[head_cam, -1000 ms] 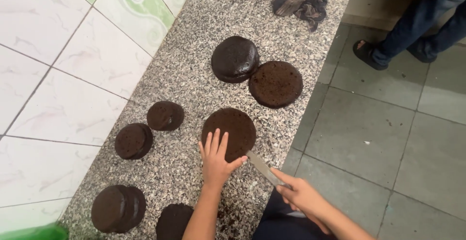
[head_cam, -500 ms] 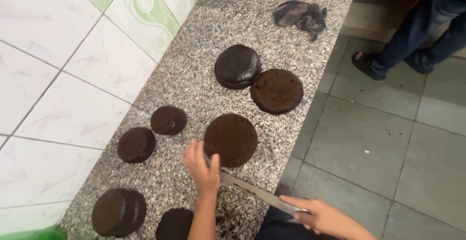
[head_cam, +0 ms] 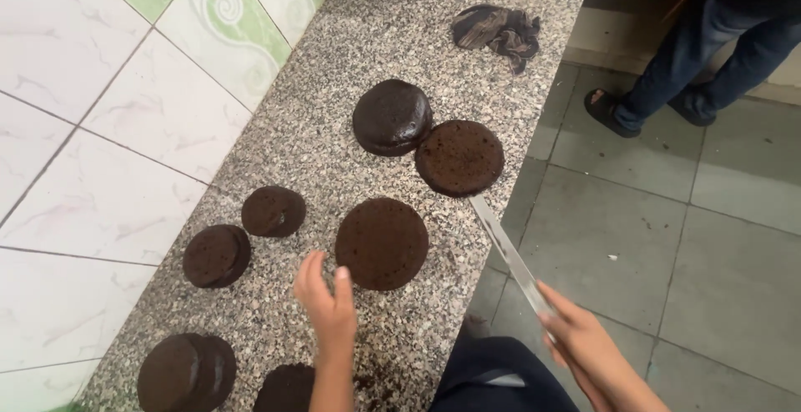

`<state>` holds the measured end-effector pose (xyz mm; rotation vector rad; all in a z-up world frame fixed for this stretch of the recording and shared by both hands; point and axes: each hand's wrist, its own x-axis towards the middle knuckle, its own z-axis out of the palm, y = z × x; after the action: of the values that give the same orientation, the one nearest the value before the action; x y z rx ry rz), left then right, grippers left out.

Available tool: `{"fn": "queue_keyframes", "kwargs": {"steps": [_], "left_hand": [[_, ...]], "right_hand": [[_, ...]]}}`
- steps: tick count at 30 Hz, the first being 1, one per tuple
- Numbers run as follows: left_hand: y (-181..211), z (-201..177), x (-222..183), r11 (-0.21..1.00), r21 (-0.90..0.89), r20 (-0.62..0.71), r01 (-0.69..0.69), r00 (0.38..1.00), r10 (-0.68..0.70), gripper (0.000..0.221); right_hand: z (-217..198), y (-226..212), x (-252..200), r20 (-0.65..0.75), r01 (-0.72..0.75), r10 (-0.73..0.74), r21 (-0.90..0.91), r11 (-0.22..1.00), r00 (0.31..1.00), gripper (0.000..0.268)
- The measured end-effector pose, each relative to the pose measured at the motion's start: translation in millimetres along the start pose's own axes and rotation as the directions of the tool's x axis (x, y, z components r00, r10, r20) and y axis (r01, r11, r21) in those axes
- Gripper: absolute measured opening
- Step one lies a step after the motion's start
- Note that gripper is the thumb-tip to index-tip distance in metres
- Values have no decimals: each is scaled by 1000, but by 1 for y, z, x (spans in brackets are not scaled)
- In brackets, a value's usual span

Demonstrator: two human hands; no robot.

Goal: Cutting several small chocolate cakes into small cubes using a knife on a granite countertop.

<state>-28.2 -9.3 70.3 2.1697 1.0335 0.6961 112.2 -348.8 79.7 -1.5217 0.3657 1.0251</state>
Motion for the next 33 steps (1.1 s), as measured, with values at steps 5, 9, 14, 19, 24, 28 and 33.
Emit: {"fn": "queue_keyframes", "kwargs": {"steps": [5,9,14,19,24,28,33], "left_hand": [[9,30,3,976,-15,13,-219,976,219,53],[13,32,-5,967,-41,46,-252,966,254,54],[8,37,-17,980,-71,113,-184,975,191,51],[18,44,-12,987,-106,160,-119,978,135,49],[26,41,5,980,-190,105,-60,991,81,46],[20,26,16,967,-253,29,-39,998,48,44],[6,11,23,953,-293,-12,80,996,-87,46]], "right_hand": [[16,-17,68,69,185,-179,-92,978,981,63],[22,-27,63,60,220,-215,-96,971,975,63],[7,-7,45,77,185,-177,-99,978,981,61],[2,14,23,131,132,-134,23,991,982,63],[12,20,8,212,47,-45,-4,999,976,61],[21,32,11,281,34,-30,-9,999,959,62],[38,38,20,384,-17,62,-120,993,921,62]]}}
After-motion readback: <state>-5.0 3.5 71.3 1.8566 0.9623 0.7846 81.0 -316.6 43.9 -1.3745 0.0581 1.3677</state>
